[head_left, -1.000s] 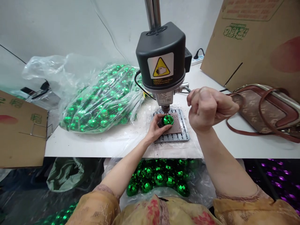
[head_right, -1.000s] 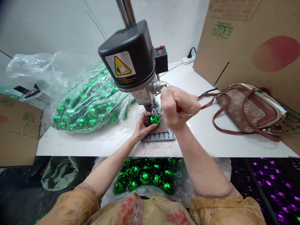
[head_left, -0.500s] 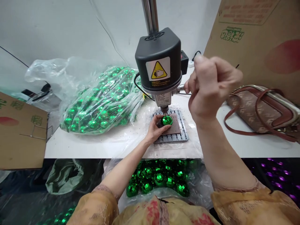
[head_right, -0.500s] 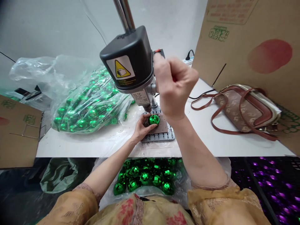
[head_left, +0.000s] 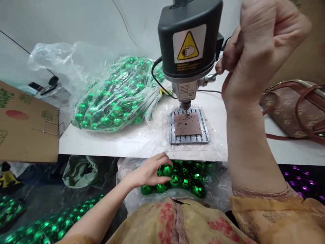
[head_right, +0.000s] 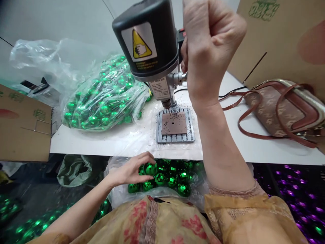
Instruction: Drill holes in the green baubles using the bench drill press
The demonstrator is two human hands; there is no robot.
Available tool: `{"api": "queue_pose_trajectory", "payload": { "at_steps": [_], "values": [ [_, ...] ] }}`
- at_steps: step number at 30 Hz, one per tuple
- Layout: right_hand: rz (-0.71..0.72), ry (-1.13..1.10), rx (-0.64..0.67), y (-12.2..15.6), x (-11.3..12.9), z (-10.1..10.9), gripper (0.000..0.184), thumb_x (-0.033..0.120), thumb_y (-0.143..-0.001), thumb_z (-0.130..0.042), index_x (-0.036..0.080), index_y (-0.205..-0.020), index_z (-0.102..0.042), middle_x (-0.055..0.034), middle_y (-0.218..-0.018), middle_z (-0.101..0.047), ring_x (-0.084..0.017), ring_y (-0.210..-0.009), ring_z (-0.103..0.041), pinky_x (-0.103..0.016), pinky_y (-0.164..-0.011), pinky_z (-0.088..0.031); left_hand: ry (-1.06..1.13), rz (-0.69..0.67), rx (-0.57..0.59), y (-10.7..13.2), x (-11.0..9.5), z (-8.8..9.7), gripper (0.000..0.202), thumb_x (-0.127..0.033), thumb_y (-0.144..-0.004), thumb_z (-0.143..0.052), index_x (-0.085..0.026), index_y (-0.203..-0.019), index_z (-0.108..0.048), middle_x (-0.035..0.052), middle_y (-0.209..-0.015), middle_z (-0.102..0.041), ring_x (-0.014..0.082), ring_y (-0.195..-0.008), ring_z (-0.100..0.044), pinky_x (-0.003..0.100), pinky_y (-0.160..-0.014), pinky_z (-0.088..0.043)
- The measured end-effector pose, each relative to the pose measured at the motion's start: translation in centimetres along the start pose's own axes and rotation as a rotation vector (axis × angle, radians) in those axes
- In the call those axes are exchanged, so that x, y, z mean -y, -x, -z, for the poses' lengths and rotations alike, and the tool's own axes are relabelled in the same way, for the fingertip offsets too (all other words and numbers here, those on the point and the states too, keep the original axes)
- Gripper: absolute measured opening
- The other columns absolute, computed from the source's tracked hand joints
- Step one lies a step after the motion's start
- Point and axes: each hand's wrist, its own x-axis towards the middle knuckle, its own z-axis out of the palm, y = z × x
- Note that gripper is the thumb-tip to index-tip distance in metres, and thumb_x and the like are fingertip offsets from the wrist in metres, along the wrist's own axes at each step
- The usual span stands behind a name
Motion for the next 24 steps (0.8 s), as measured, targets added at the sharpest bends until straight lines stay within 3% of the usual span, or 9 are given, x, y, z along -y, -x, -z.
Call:
{"api": "queue_pose_trajectory", "payload": {
  "at_steps": [2, 5, 9, 11, 13, 16, 20, 24],
  "values": [
    [-0.02, 0.014, -0.009, 0.0, 0.1, -0.1, 0.043, 0.01, -0.089, -0.053, 0.026, -0.053, -0.035, 0.0073, -0.046, -0.028, -0.005, -0.037, -0.035, -0.027, -0.042, -0.018, -0.16, 0.12, 0.125, 3.1, 0.3, -1.4, 0.038, -0.035, -0.083, -0.076, -0.023, -0.116, -0.062, 0.0091, -0.115, -0.065, 0.0259, -0.096, -0.069, 0.035, -0.082, -0.053],
    [-0.004, 0.0, -0.031, 0.1, 0.2, -0.1, 0.043, 0.013, -0.089, -0.055, 0.025, -0.052, -0.036, 0.008, -0.043, -0.03, -0.005, -0.035, -0.033, -0.028, -0.041, -0.017, -0.37, 0.238, 0.131, 5.8, 1.0, -3.1, 0.035, -0.033, -0.076, -0.082, -0.024, -0.105, -0.065, 0.0106, -0.122, -0.067, 0.0327, -0.096, -0.07, 0.04, -0.082, -0.054],
    [0.008, -0.002, -0.022, 0.3, 0.1, -0.1, 0.041, 0.016, -0.088, -0.058, 0.023, -0.052, -0.039, 0.008, -0.042, -0.033, -0.006, -0.035, -0.033, -0.029, -0.038, -0.017, -0.343, 0.095, 0.024, 4.6, 0.9, -2.0, 0.027, -0.043, -0.09, -0.069, -0.024, -0.109, -0.064, 0.0089, -0.115, -0.07, 0.029, -0.098, -0.07, 0.037, -0.082, -0.054],
    [0.016, -0.001, -0.026, 0.5, 0.0, -0.1, 0.042, 0.016, -0.088, -0.058, 0.024, -0.051, -0.038, 0.0078, -0.042, -0.032, -0.006, -0.034, -0.032, -0.03, -0.037, -0.018, -0.294, -0.02, -0.114, 1.9, 1.0, -0.1, 0.018, -0.034, -0.1, -0.055, -0.022, -0.112, -0.061, 0.0082, -0.109, -0.071, 0.0246, -0.1, -0.068, 0.035, -0.086, -0.053],
    [0.04, -0.006, -0.034, 0.5, 0.0, -0.1, 0.044, 0.017, -0.087, -0.059, 0.024, -0.05, -0.036, 0.008, -0.041, -0.029, -0.006, -0.033, -0.03, -0.03, -0.036, -0.016, -0.267, -0.079, -0.294, -2.0, 2.2, 2.1, 0.015, -0.024, -0.1, -0.05, -0.02, -0.112, -0.059, 0.009, -0.105, -0.071, 0.0224, -0.1, -0.067, 0.034, -0.088, -0.053],
    [0.05, -0.004, -0.037, 0.6, 0.0, -0.1, 0.044, 0.021, -0.086, -0.063, 0.024, -0.051, -0.037, 0.0084, -0.042, -0.029, -0.006, -0.034, -0.029, -0.03, -0.036, -0.016, -0.297, 0.01, -0.449, -9.4, 5.5, 5.6, 0.023, -0.009, -0.093, -0.045, -0.019, -0.108, -0.06, 0.0101, -0.106, -0.07, 0.0225, -0.102, -0.067, 0.036, -0.092, -0.053],
    [0.042, 0.044, -0.007, 0.6, 0.1, 0.1, 0.045, 0.024, -0.089, -0.062, 0.021, -0.05, -0.038, 0.009, -0.041, -0.031, -0.003, -0.035, -0.029, -0.025, -0.039, -0.019, -0.421, 0.322, -0.498, -18.2, 10.1, 9.8, 0.039, 0.003, -0.084, -0.042, -0.014, -0.113, -0.061, 0.0187, -0.122, -0.065, 0.0298, -0.117, -0.061, 0.043, -0.102, -0.047],
    [0.046, 0.031, -0.019, 0.5, 0.0, 0.1, 0.048, 0.023, -0.088, -0.065, 0.02, -0.049, -0.037, 0.0088, -0.04, -0.03, -0.003, -0.034, -0.028, -0.025, -0.038, -0.017, -0.37, 0.331, -0.478, -22.1, 12.6, 11.9, 0.043, 0.003, -0.08, -0.049, -0.008, -0.119, -0.061, 0.0256, -0.141, -0.054, 0.0365, -0.133, -0.05, 0.048, -0.112, -0.036]
  ]
}}
